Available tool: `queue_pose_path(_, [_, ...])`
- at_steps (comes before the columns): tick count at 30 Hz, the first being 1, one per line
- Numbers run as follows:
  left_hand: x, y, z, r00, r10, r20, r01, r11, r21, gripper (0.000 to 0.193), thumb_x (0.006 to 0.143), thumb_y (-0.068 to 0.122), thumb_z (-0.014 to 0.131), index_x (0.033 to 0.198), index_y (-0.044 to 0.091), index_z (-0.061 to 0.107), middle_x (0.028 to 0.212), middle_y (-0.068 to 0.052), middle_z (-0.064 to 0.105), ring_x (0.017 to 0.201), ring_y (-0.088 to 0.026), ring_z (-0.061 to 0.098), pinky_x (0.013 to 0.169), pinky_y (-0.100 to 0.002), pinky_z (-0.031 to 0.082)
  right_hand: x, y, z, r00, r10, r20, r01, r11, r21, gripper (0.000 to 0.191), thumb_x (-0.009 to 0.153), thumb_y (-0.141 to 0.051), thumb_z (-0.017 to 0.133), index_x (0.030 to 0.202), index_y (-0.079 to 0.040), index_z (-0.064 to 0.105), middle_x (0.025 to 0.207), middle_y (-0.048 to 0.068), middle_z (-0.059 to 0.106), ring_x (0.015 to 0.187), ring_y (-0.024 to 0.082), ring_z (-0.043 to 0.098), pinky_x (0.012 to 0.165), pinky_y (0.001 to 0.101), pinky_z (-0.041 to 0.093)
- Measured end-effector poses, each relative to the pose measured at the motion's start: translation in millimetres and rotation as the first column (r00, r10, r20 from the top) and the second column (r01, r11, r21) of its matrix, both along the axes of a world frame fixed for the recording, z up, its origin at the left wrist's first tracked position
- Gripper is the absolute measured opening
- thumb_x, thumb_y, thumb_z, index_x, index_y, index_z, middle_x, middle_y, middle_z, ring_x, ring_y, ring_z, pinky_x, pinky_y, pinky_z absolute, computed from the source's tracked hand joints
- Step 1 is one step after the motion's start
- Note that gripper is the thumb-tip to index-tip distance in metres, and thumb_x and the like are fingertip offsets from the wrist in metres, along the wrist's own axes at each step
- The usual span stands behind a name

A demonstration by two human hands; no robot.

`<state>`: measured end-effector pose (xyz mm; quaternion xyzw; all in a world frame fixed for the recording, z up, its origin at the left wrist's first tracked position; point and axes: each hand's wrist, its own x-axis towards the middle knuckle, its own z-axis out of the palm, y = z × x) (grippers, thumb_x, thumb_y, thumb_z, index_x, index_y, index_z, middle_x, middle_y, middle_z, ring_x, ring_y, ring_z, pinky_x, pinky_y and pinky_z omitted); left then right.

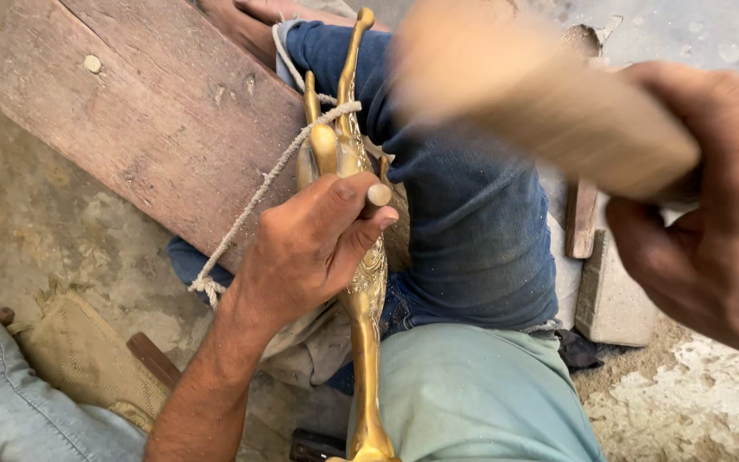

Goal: The person sits on the floor with a brass deer figurine resting on their lap and a wooden board braced against their legs. They hold a small punch against the figurine's engraved surface and strike it with a wooden mallet, repositioning the punch repeatedly to work the decoration across the brass body.

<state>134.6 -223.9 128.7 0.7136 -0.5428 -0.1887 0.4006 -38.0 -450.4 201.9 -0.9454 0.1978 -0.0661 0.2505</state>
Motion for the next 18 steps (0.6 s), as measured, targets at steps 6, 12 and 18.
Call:
queue_pose_path(6, [2, -2, 0, 1.000, -0.009, 0.014, 0.009, 1.000, 0.003, 0.027, 0.103, 0.019, 0.074, 0.121, 0.005, 0.059, 0.097, -0.011, 0.068, 0.082, -0.026, 0.072, 0.069, -0.038, 0.057, -15, -6, -6, 0.999, 0.051, -0.009, -0.052, 0.977, -0.207, 0.055, 0.077, 0.002, 0.069, 0.131, -0.005, 0.057, 0.105, 0.016, 0.069, 0.090, 0.030, 0.068, 0.079, 0.0462, 0.059])
queue_pose_path(12, [1, -1, 5, 1.000, -0.014, 0.016, 0.014, 1.000, -0.016, 0.029, 0.103, 0.019, 0.072, 0.124, 0.005, 0.058, 0.096, -0.011, 0.069, 0.084, -0.028, 0.073, 0.071, -0.039, 0.058, -33, -10, -30, 0.998, 0.058, -0.018, -0.061, 0.958, -0.280, 0.051, 0.086, 0.000, 0.071, 0.135, -0.006, 0.056, 0.105, 0.019, 0.071, 0.091, 0.033, 0.072, 0.079, 0.0483, 0.060])
queue_pose_path(18, [3, 0, 4, 0.999, -0.040, 0.034, 0.040, 0.999, -0.015, 0.026, 0.103, 0.019, 0.072, 0.121, 0.006, 0.059, 0.096, -0.012, 0.068, 0.086, -0.030, 0.072, 0.072, -0.041, 0.058, -32, -8, -31, 0.997, -0.026, 0.079, 0.029, 0.999, -0.031, 0.051, 0.086, -0.001, 0.070, 0.135, -0.004, 0.054, 0.112, 0.023, 0.068, 0.101, 0.033, 0.070, 0.079, 0.0395, 0.060])
